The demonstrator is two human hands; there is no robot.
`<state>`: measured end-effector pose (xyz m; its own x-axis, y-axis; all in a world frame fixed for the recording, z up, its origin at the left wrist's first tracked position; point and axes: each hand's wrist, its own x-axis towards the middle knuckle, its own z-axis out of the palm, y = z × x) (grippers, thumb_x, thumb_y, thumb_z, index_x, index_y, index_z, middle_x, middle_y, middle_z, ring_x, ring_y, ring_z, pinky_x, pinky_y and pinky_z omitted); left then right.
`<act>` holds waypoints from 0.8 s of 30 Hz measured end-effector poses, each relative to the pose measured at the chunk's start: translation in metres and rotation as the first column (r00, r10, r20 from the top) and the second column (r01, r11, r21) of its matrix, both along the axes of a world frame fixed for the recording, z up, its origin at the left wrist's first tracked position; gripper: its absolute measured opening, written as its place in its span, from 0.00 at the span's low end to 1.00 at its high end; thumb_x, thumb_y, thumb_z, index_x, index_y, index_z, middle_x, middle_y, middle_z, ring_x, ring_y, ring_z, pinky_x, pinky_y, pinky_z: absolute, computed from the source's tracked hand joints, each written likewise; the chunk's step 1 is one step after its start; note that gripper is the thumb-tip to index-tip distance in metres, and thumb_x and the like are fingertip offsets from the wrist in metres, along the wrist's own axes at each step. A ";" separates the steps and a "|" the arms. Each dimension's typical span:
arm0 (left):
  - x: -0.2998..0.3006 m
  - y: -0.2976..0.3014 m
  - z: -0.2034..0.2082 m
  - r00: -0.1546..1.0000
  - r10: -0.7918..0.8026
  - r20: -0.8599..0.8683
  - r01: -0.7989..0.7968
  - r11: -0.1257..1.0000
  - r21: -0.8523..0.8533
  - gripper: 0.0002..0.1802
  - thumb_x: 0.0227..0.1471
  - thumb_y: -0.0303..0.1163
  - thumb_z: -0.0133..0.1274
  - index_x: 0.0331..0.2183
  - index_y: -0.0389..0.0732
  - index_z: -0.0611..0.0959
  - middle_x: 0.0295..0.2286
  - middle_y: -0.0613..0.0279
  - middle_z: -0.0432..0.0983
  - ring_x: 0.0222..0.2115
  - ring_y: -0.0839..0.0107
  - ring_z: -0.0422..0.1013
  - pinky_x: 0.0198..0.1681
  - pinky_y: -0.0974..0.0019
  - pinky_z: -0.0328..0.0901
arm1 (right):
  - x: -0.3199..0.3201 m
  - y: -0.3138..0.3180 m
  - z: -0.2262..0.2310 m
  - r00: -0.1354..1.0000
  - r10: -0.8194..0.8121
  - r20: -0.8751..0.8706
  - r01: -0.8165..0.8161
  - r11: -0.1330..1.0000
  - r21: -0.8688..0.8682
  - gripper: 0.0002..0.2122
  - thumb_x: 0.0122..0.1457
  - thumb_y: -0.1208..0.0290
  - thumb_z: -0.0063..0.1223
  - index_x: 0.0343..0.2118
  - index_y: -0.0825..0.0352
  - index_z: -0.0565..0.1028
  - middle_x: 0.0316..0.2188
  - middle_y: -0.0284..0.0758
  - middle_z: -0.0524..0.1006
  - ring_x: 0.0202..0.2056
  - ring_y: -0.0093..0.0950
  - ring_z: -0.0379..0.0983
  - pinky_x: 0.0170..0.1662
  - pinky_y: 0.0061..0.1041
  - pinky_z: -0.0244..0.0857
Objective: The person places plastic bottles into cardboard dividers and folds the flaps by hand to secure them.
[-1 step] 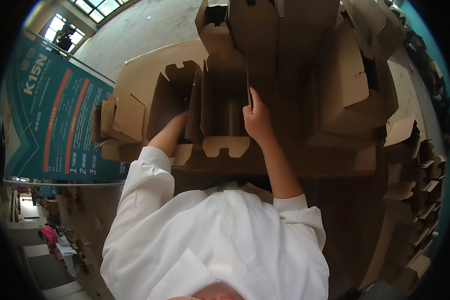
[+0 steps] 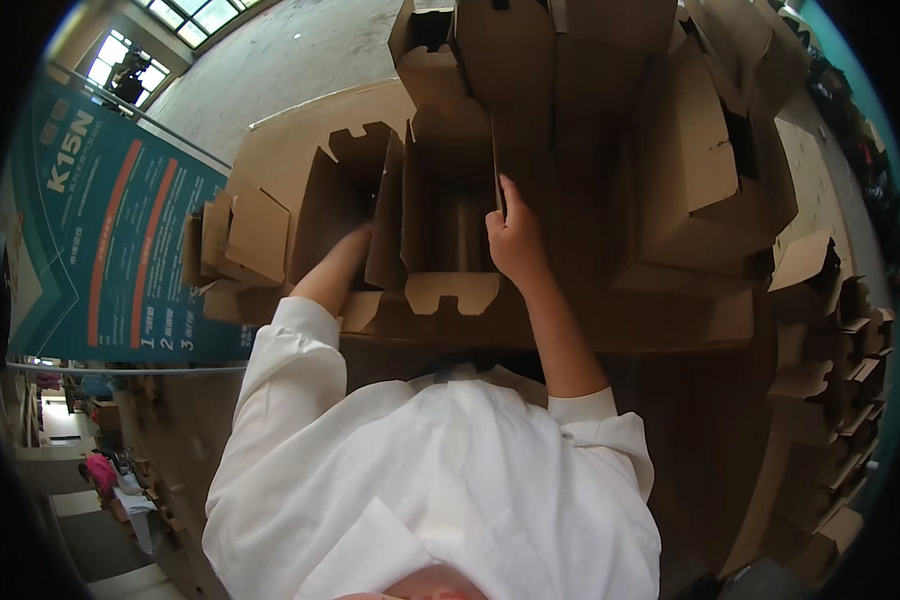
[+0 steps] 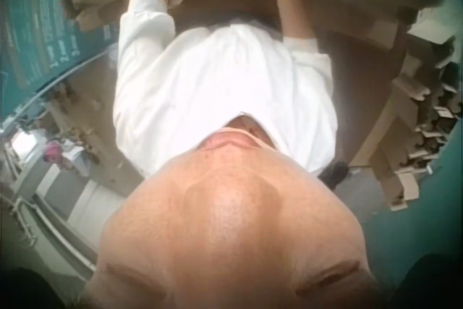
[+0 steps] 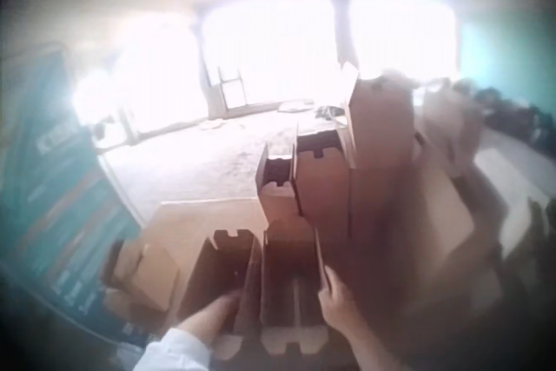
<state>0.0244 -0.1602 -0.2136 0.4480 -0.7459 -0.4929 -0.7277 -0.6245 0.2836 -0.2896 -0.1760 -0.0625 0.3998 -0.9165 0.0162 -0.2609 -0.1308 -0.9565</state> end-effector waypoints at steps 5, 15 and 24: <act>-0.007 0.029 0.182 0.994 -0.042 0.101 0.059 0.982 -0.177 0.55 0.37 0.54 0.59 0.59 0.36 0.53 0.44 0.42 0.72 0.45 0.53 0.70 0.49 0.60 0.65 | 0.002 -0.001 -0.012 0.999 -0.008 0.054 0.015 0.991 -0.130 0.24 0.54 0.77 0.40 0.56 0.72 0.60 0.26 0.45 0.75 0.24 0.31 0.72 0.31 0.30 0.65; -0.118 0.007 0.267 0.854 -0.357 -0.377 0.111 0.835 -0.539 0.41 0.45 0.45 0.59 0.55 0.37 0.60 0.36 0.54 0.75 0.36 0.62 0.73 0.41 0.65 0.68 | -0.002 -0.006 -0.015 0.998 -0.057 0.001 0.057 0.993 -0.099 0.24 0.54 0.75 0.41 0.56 0.70 0.62 0.34 0.41 0.75 0.29 0.23 0.70 0.37 0.24 0.65; -0.159 -0.085 0.126 0.936 -0.329 0.127 0.333 0.943 -0.010 0.49 0.39 0.58 0.56 0.55 0.35 0.63 0.43 0.44 0.73 0.45 0.52 0.70 0.48 0.60 0.65 | -0.004 -0.006 -0.021 0.995 -0.065 0.081 0.079 0.981 -0.178 0.23 0.53 0.75 0.42 0.54 0.72 0.63 0.45 0.47 0.73 0.47 0.36 0.71 0.49 0.28 0.62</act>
